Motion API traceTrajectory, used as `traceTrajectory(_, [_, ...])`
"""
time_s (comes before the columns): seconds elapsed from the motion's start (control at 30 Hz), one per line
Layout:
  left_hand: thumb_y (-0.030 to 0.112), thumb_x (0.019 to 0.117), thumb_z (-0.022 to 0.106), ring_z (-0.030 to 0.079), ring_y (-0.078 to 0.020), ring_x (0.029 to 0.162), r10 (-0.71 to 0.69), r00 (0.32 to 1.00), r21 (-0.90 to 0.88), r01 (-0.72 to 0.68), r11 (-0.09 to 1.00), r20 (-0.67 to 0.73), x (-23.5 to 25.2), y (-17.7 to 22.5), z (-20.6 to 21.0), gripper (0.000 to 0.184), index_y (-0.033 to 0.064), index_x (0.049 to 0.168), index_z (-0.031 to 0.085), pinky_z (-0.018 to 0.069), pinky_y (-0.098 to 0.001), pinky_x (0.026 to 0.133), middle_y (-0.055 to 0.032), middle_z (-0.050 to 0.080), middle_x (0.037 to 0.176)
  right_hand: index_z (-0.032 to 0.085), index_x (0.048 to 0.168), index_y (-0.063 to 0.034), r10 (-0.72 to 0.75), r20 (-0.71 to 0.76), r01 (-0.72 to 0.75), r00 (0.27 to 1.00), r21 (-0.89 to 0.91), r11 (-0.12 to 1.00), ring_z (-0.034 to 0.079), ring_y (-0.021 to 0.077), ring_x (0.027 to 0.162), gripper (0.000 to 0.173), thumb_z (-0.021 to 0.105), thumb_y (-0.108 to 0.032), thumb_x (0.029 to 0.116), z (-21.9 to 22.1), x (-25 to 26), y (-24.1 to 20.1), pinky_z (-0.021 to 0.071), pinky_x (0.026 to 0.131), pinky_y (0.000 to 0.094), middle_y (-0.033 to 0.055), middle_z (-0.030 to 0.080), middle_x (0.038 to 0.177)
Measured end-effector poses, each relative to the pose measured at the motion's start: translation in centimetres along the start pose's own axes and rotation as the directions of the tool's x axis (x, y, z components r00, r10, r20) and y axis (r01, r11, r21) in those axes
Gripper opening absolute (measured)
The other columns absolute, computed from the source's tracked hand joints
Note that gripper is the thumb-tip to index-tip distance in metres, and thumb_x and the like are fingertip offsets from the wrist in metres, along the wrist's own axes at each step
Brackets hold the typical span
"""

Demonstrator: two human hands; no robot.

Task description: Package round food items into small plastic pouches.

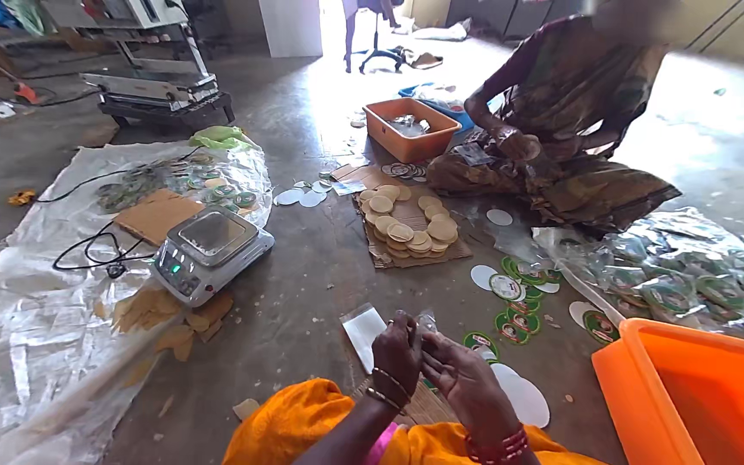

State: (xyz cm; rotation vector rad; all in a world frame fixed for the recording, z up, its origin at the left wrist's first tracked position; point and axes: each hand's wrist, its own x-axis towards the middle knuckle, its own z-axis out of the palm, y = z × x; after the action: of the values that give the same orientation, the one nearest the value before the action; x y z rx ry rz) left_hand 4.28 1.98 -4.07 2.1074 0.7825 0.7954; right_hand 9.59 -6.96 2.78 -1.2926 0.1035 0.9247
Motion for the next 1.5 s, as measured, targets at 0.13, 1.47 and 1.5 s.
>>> traceTrajectory(0.13, [0.010, 0.0943, 0.063, 0.073, -0.0273, 0.073, 0.094, 0.995, 0.028, -0.093, 0.995, -0.027, -0.6, 0.6, 0.8, 0.016, -0.0029, 0.096, 0.073, 0.0612, -0.0439, 0.070, -0.0142, 0.073, 0.082, 0.062, 0.116, -0.0007, -0.153, 0.003, 0.152, 0.988, 0.014, 0.988, 0.069, 0.0148, 0.090, 0.024, 0.048, -0.018, 0.1078, 0.2, 0.9, -0.3, 0.0571, 0.083, 0.0305, 0.0091, 0.071, 0.100])
traceTrajectory(1.47, [0.032, 0.1098, 0.043, 0.068, -0.0312, 0.082, -0.414, 0.689, -0.782, 0.615, -0.098, 0.594, -0.5, 0.7, -0.4, 0.035, 0.0052, 0.132, 0.048, 0.0598, -0.0514, 0.073, -0.0168, 0.064, 0.102, 0.043, 0.151, 0.0019, -0.243, 0.657, 0.700, 0.714, -0.655, 0.284, 0.046, 0.0261, 0.142, 0.120, 0.084, -0.070, 0.0647, -1.8, -1.2, 2.5, 0.0354, 0.121, 0.0466, 0.0190, 0.053, 0.149])
traceTrajectory(1.5, [0.035, 0.1091, 0.045, 0.067, -0.0312, 0.079, -0.433, 0.669, -0.776, 0.618, -0.127, 0.604, -0.7, 0.4, 0.0, 0.036, 0.0059, 0.129, 0.050, 0.0593, -0.0510, 0.072, -0.0157, 0.062, 0.099, 0.039, 0.154, 0.0031, -0.231, 0.628, 0.669, 0.743, -0.683, 0.293, 0.043, 0.0294, 0.145, 0.123, 0.083, -0.070, 0.0644, -1.8, -1.5, 2.5, 0.0324, 0.122, 0.0493, 0.0217, 0.048, 0.153])
